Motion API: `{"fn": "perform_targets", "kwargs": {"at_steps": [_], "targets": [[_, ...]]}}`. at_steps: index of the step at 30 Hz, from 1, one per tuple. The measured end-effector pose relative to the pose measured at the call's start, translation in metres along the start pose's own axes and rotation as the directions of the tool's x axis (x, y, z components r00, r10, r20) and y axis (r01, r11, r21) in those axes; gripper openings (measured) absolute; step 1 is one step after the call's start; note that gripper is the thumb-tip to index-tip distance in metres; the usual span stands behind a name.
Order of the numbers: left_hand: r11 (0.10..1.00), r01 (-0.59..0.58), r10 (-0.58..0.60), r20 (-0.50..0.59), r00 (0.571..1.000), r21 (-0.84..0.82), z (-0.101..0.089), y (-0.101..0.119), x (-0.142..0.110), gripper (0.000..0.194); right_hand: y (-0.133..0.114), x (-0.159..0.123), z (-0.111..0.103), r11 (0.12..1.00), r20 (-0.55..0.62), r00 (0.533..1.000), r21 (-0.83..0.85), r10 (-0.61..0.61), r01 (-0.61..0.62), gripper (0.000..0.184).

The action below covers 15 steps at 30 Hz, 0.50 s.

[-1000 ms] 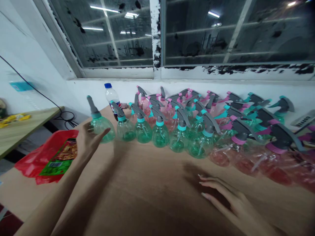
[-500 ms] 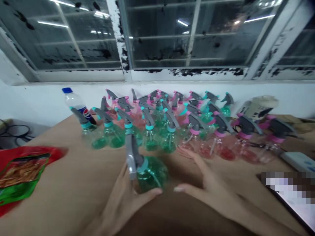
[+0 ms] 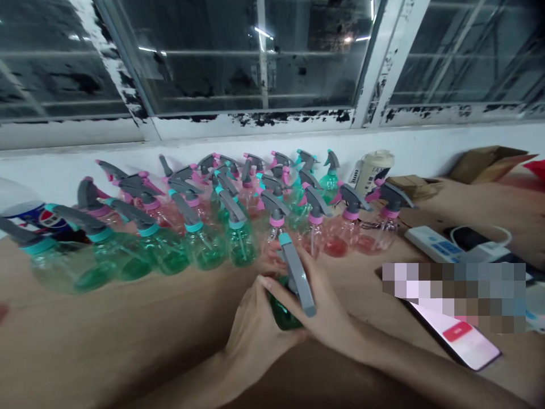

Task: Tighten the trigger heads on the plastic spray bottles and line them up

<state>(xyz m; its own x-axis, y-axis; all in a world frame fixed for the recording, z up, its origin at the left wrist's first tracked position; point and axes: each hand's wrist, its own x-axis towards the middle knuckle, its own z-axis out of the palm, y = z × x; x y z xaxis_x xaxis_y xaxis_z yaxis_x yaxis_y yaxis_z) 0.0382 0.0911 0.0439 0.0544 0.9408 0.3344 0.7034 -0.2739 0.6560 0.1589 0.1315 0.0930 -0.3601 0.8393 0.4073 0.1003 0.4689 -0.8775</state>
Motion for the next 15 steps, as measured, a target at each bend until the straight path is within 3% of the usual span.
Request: {"fn": "perform_targets", "kwargs": {"at_steps": [3,5,10,15], "targets": [[0.998,-0.028,0.029,-0.014,0.999,0.061,0.001,-0.006,-0.009,0.085,0.009,0.003,-0.006,0.999,0.028,0.999,-0.027,-0.027,0.028,0.031],[0.992,-0.086,0.085,0.008,0.996,0.095,-0.002,-0.011,-0.018,0.090,0.012,0.006,-0.011,0.996,0.062,0.995,-0.010,-0.084,0.085,0.032],[0.984,-0.131,0.114,0.134,0.984,0.124,-0.017,-0.026,-0.036,0.058,0.011,0.011,-0.026,0.989,0.185,0.972,0.027,-0.148,0.145,0.040],[0.969,-0.094,0.072,0.106,0.992,0.227,-0.030,-0.045,-0.033,0.046,0.020,0.011,-0.032,0.990,0.166,0.978,-0.042,-0.123,0.132,0.040]]}}
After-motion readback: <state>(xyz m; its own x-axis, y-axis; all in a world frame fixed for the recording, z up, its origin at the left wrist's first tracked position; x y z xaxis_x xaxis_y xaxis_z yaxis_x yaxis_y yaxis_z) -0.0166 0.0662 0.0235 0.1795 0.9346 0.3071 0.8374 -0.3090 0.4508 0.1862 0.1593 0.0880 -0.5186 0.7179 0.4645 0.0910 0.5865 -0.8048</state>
